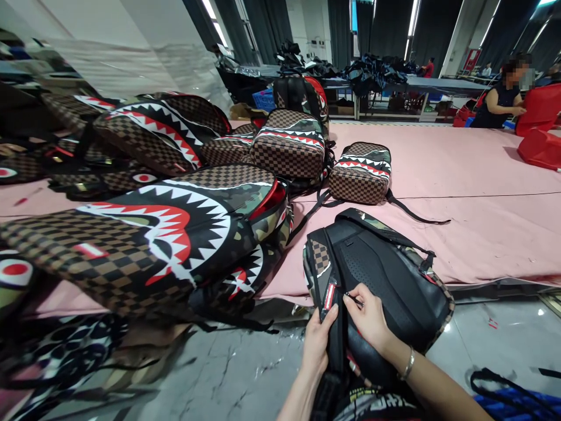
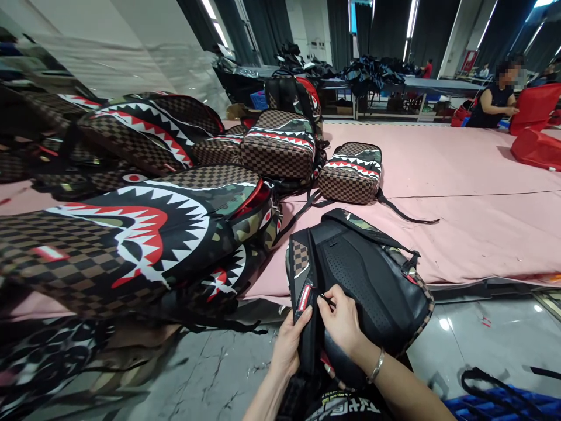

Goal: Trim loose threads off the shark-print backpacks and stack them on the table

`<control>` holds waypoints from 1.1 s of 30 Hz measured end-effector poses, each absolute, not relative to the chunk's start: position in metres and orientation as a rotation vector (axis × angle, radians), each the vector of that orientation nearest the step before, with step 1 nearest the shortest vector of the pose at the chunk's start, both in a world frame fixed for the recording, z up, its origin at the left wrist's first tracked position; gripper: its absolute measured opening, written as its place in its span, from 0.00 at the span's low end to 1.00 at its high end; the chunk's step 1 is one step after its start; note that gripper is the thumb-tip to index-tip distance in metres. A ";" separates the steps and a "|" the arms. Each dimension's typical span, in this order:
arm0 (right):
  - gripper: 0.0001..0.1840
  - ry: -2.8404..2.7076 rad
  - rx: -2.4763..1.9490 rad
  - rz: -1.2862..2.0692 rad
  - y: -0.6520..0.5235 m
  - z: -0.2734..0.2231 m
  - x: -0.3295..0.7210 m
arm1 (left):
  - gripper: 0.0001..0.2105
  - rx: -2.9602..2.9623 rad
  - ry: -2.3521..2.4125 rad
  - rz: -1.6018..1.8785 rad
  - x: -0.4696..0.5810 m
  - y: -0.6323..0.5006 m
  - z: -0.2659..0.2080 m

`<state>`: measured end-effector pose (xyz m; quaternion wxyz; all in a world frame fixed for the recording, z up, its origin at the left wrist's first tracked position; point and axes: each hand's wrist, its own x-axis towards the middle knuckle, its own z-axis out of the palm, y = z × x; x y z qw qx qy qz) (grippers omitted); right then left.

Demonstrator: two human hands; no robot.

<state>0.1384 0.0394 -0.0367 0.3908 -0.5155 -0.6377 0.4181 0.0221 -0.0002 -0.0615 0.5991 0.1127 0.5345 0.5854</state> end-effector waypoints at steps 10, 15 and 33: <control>0.09 -1.578 -1.298 1.201 0.043 -0.038 0.147 | 0.26 0.193 1.235 1.312 0.016 0.000 -0.060; 0.09 -1.627 -1.260 1.260 0.053 -0.034 0.147 | 0.24 0.207 1.216 1.311 0.012 -0.001 -0.061; 0.11 -1.600 -0.995 1.584 0.098 -0.047 0.129 | 0.21 0.317 1.214 1.294 -0.010 -0.004 -0.059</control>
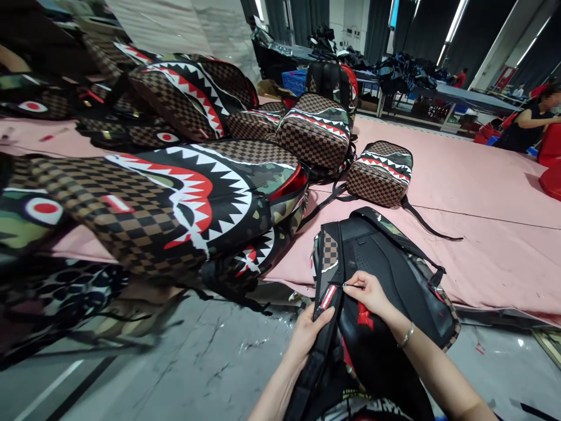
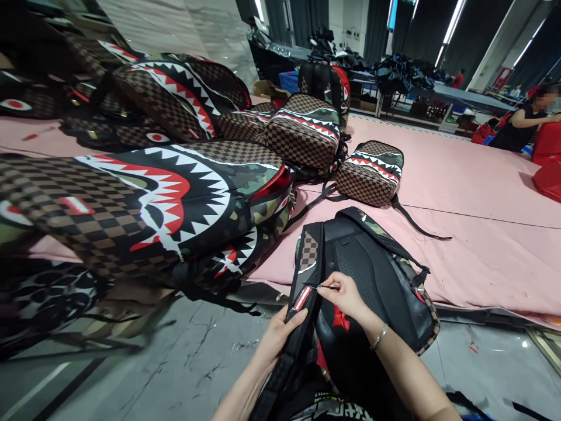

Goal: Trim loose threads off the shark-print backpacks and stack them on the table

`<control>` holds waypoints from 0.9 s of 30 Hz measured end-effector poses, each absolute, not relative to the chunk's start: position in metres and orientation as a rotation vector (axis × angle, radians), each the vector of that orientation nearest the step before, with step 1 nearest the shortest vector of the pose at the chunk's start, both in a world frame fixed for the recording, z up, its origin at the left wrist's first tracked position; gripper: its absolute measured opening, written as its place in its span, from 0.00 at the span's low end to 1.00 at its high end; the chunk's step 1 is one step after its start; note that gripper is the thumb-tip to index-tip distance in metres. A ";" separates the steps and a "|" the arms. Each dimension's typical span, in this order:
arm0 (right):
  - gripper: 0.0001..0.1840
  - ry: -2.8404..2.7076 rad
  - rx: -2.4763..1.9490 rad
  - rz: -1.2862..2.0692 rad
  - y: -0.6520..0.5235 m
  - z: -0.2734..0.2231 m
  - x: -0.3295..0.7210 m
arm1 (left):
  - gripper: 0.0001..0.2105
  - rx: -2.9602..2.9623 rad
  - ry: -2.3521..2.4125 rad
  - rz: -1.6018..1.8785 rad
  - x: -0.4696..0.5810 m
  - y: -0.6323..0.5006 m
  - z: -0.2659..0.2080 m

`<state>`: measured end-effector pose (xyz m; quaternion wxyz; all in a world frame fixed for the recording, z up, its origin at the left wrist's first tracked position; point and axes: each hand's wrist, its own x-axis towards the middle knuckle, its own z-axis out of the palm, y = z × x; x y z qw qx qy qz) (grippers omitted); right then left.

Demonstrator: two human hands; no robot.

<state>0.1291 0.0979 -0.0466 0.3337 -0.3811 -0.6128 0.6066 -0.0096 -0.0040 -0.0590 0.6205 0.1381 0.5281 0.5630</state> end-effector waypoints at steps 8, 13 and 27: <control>0.14 -1.669 -0.907 1.773 0.126 -0.051 0.136 | 0.23 0.459 1.134 1.214 -0.041 -0.001 -0.060; 0.14 -2.021 -0.862 1.694 0.152 -0.044 0.134 | 0.22 0.560 1.076 1.156 -0.060 0.000 -0.061; 0.17 -2.256 -0.659 1.743 0.198 -0.031 0.101 | 0.20 0.619 1.038 1.149 -0.074 0.003 -0.059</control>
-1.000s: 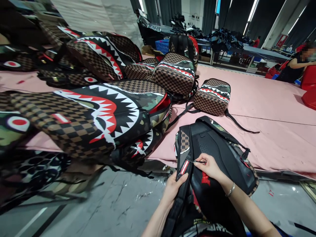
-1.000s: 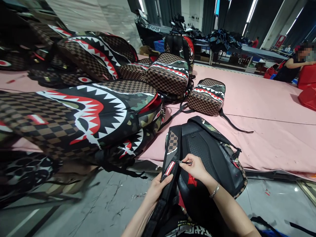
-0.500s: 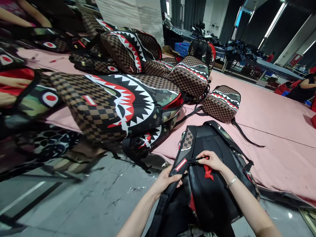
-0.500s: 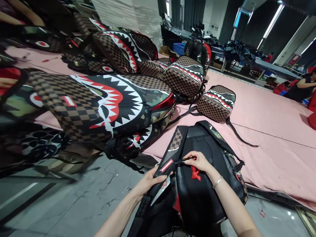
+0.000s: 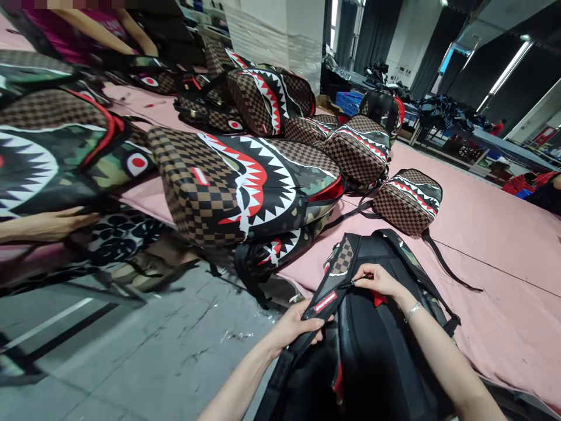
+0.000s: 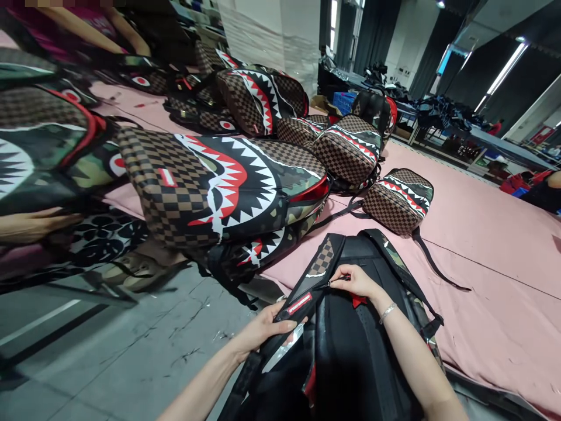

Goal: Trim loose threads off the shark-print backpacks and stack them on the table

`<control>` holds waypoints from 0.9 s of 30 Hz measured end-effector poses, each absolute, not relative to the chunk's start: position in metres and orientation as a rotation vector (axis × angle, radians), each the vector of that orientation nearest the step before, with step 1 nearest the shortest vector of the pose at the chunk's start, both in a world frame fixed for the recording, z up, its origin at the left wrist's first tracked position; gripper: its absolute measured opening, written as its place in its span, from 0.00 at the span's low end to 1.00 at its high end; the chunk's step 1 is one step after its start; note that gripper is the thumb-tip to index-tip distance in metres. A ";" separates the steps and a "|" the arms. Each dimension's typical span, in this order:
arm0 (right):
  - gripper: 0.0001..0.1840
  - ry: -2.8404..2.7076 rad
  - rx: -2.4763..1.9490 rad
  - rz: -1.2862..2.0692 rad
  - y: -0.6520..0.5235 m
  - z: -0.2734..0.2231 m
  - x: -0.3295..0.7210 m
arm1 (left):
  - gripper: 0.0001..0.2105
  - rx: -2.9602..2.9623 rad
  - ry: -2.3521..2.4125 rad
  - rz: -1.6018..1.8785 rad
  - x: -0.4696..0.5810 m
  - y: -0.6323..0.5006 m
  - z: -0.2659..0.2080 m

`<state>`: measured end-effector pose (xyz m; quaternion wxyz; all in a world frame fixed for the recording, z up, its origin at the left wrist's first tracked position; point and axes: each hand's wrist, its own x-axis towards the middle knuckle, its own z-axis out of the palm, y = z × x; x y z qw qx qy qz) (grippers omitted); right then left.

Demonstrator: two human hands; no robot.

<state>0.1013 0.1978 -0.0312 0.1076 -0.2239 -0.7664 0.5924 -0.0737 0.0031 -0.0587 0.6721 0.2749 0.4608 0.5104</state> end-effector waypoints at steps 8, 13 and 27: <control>0.15 -2.466 -0.473 1.764 0.203 -0.016 0.085 | 0.20 0.627 0.993 1.134 -0.075 0.002 -0.051; 0.16 -2.510 -0.445 1.762 0.205 -0.014 0.079 | 0.21 0.621 1.028 1.123 -0.076 0.001 -0.050; 0.15 -2.557 -0.386 1.729 0.199 -0.007 0.074 | 0.20 0.657 1.022 1.155 -0.072 0.001 -0.037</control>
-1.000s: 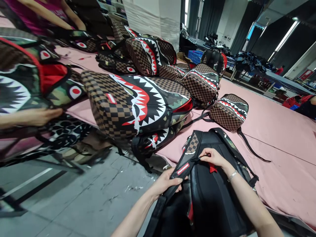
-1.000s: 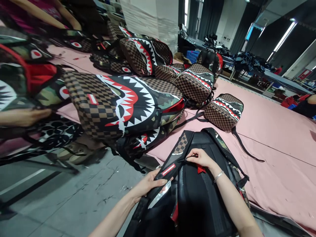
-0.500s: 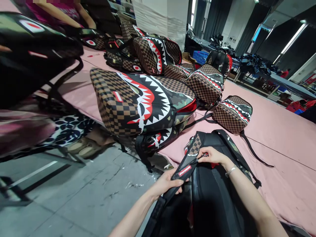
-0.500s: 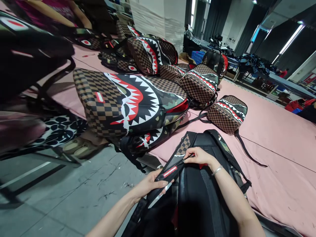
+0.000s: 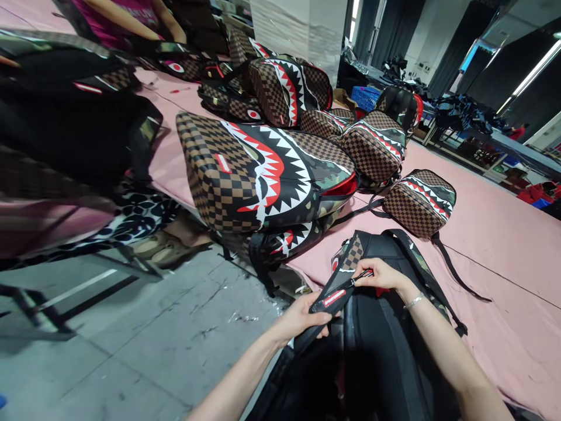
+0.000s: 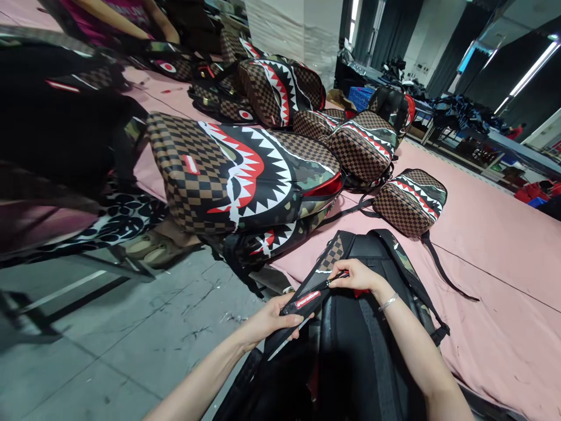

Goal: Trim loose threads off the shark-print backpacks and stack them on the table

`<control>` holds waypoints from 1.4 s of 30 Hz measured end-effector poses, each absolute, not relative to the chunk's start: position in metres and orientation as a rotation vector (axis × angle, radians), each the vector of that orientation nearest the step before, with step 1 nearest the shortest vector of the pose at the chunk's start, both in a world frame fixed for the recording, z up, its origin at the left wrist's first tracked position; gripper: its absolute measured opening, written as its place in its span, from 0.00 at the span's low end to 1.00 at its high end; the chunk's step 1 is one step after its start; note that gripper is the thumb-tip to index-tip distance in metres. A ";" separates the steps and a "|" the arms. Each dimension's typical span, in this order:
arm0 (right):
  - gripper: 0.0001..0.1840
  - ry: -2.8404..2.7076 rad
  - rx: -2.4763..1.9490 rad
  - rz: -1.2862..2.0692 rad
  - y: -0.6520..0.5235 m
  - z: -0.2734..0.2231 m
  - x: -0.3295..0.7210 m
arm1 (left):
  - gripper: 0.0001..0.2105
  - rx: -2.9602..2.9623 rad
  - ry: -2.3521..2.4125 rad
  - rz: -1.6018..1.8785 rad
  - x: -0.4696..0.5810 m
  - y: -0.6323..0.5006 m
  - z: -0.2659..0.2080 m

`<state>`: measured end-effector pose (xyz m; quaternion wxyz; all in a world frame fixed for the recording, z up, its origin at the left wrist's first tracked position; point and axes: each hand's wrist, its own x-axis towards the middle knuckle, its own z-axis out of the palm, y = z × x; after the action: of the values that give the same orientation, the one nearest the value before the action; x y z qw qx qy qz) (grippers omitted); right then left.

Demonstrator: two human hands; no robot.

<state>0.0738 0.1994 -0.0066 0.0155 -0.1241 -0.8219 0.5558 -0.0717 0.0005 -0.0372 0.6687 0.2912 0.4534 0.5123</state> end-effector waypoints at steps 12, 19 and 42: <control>0.18 -2.486 -0.499 1.817 0.206 0.006 0.084 | 0.18 0.677 1.045 1.133 -0.071 0.003 -0.033; 0.18 -2.538 -0.390 1.757 0.201 0.006 0.078 | 0.18 0.666 1.071 1.140 -0.067 0.002 -0.029; 0.16 -2.489 -0.387 1.812 0.202 0.007 0.078 | 0.18 0.605 1.037 1.171 -0.067 0.004 -0.019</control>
<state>0.0781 0.2021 0.0069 0.0191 -0.1246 -0.8020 0.5839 -0.0668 0.0044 -0.0188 0.6685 0.2681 0.4598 0.5194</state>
